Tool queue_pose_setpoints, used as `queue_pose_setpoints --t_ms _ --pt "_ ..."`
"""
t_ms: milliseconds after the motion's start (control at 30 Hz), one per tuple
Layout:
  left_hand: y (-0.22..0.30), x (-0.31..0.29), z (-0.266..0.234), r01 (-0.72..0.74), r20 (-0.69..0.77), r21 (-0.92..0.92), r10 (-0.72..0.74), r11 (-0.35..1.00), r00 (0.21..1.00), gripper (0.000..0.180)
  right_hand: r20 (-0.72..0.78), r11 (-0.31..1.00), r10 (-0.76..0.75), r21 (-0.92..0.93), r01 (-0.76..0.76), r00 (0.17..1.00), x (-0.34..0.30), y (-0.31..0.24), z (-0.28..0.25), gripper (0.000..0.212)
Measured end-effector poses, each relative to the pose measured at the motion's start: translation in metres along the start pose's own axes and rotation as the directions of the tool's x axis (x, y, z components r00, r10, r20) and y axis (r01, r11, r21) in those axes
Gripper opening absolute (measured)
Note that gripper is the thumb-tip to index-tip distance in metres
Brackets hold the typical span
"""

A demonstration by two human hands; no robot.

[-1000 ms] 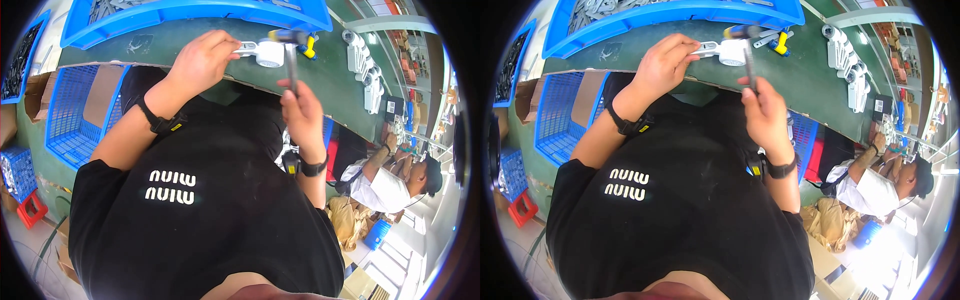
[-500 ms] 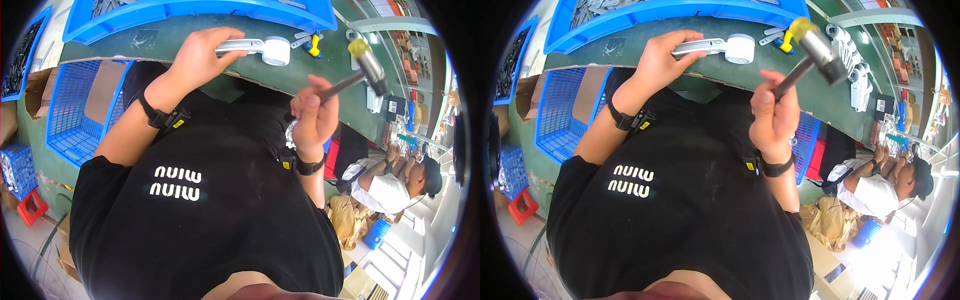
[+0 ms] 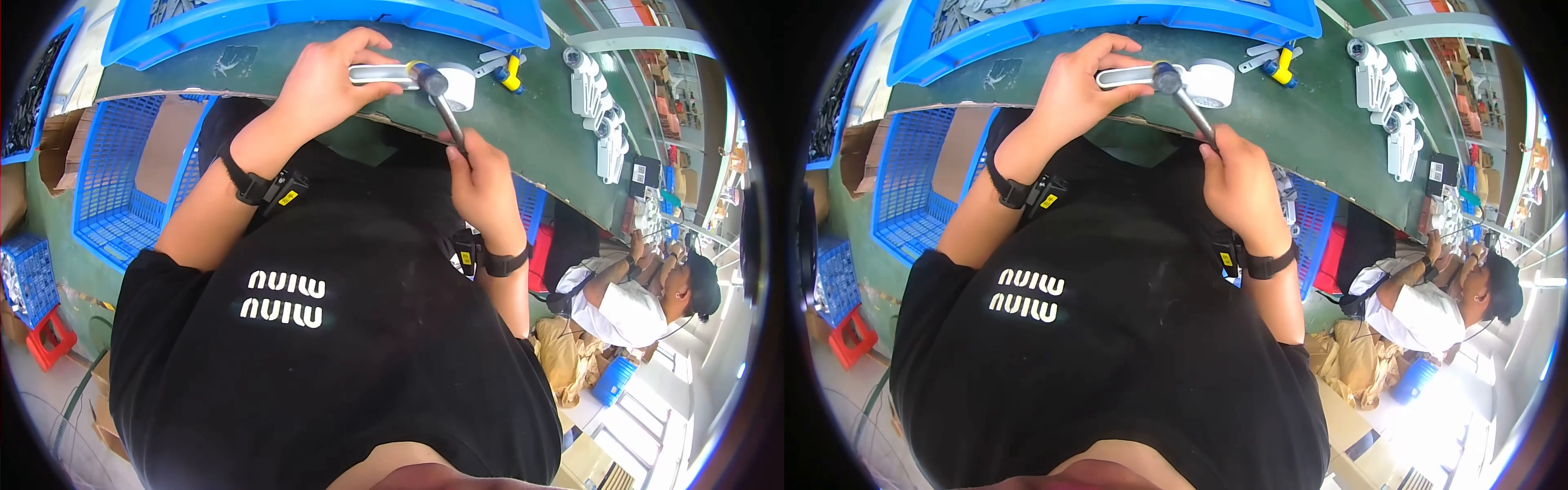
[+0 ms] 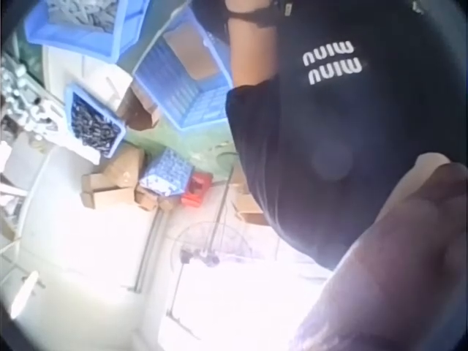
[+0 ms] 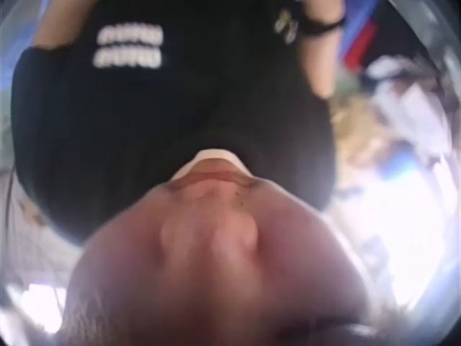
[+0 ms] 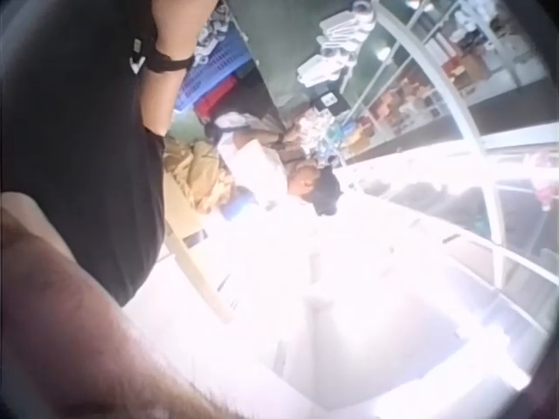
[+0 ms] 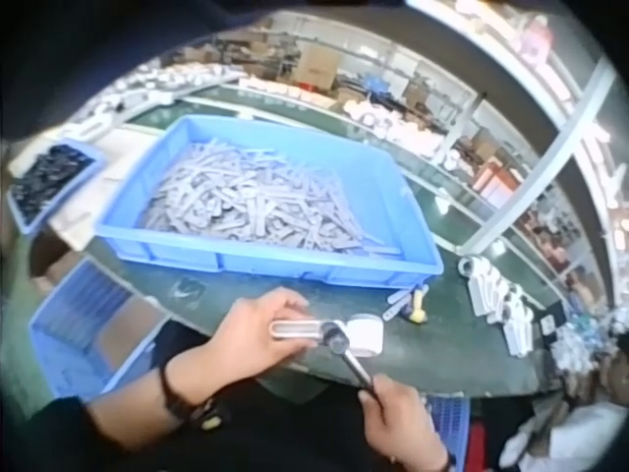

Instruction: Assembling plastic and metal components by hand and using a mallet to secure them at a factory workbench.

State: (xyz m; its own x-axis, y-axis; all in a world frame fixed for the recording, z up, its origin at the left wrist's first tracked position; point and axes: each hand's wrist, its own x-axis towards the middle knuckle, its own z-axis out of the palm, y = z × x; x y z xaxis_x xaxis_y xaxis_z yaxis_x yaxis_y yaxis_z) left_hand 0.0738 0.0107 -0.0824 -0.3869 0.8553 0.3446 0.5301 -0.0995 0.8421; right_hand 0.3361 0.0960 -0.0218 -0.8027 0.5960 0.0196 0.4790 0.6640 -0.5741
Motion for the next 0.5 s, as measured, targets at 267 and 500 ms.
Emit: queue_pose_setpoints --t_ms 267,500 --pt "0.001 0.002 0.001 -0.014 0.019 -0.033 0.015 0.999 1.0 0.051 -0.085 0.99 -0.031 0.131 0.042 0.996 -0.004 0.003 0.007 0.016" --pt "-0.004 0.002 0.004 -0.009 0.031 -0.029 0.01 1.0 0.999 0.048 -0.283 0.822 0.073 0.561 0.103 0.956 -0.028 0.004 0.013 0.011"
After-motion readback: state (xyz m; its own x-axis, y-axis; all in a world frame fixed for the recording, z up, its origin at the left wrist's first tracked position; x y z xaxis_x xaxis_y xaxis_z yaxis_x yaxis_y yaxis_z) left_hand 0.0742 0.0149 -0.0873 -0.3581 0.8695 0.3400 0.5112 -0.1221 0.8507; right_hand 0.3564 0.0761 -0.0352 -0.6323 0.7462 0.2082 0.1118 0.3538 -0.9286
